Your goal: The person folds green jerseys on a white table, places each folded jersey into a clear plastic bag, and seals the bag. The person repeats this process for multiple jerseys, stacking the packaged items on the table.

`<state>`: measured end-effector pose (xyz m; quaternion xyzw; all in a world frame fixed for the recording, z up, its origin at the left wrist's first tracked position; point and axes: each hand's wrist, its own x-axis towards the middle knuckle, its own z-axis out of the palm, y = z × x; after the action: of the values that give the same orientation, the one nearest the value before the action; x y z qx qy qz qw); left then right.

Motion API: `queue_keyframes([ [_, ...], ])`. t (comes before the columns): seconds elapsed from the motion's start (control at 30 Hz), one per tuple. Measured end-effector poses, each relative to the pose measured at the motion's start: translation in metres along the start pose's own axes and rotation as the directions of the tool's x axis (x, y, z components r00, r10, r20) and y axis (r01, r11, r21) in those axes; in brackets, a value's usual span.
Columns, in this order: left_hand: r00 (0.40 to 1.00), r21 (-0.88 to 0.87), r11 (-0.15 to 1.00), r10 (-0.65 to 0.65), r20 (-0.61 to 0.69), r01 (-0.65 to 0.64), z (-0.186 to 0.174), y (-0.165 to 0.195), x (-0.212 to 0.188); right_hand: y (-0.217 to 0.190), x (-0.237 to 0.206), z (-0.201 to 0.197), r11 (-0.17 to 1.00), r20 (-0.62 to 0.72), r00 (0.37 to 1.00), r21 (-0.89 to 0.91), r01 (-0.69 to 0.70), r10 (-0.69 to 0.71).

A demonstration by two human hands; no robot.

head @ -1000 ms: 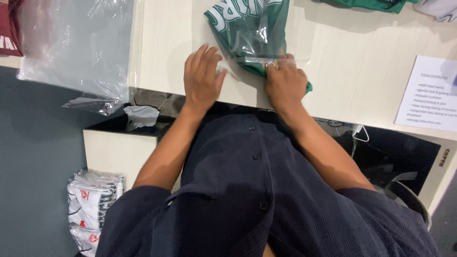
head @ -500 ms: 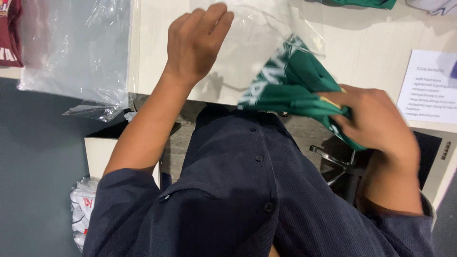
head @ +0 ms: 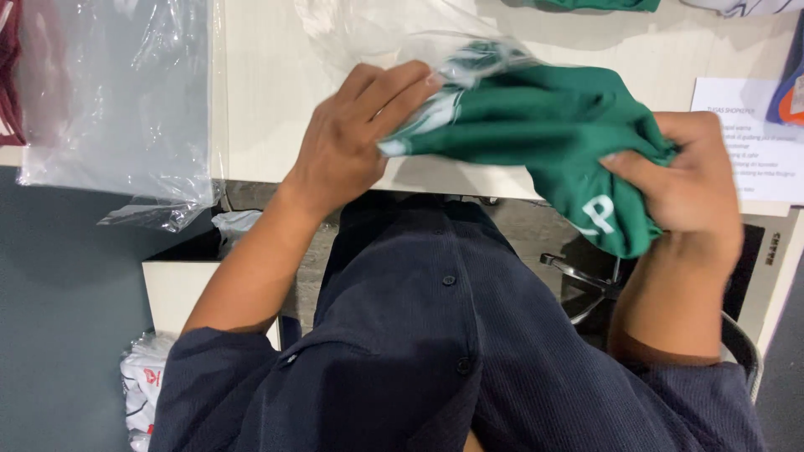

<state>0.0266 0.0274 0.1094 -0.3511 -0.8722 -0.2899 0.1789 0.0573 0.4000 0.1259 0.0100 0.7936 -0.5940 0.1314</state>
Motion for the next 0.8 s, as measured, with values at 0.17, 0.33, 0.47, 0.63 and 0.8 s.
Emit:
queue_keyframes([
  [0.17,0.999,-0.090,0.995,-0.044,-0.031,0.041,0.013,0.016,0.000,0.011,0.013,0.043,0.999,-0.088,0.996,-0.034,-0.016,0.013],
  [0.33,0.992,-0.158,0.987,-0.027,-0.124,0.007,0.025,0.039,0.011,0.006,0.016,0.096,0.967,-0.126,0.962,-0.116,0.228,-0.242],
  [0.47,0.994,0.079,0.992,-0.098,-0.055,0.103,0.024,0.039,0.009,0.006,0.024,0.108,0.786,-0.015,0.919,-0.524,0.328,-0.394],
  [0.63,0.985,0.273,0.957,-0.130,0.115,0.094,0.045,0.027,0.008,0.027,0.032,0.118,0.559,0.097,0.948,-0.788,0.259,-0.302],
  [0.8,0.992,0.293,0.956,-0.051,0.113,0.015,0.073,0.041,0.013,0.046,0.043,0.131,0.470,0.089,0.919,-0.838,0.277,-0.384],
])
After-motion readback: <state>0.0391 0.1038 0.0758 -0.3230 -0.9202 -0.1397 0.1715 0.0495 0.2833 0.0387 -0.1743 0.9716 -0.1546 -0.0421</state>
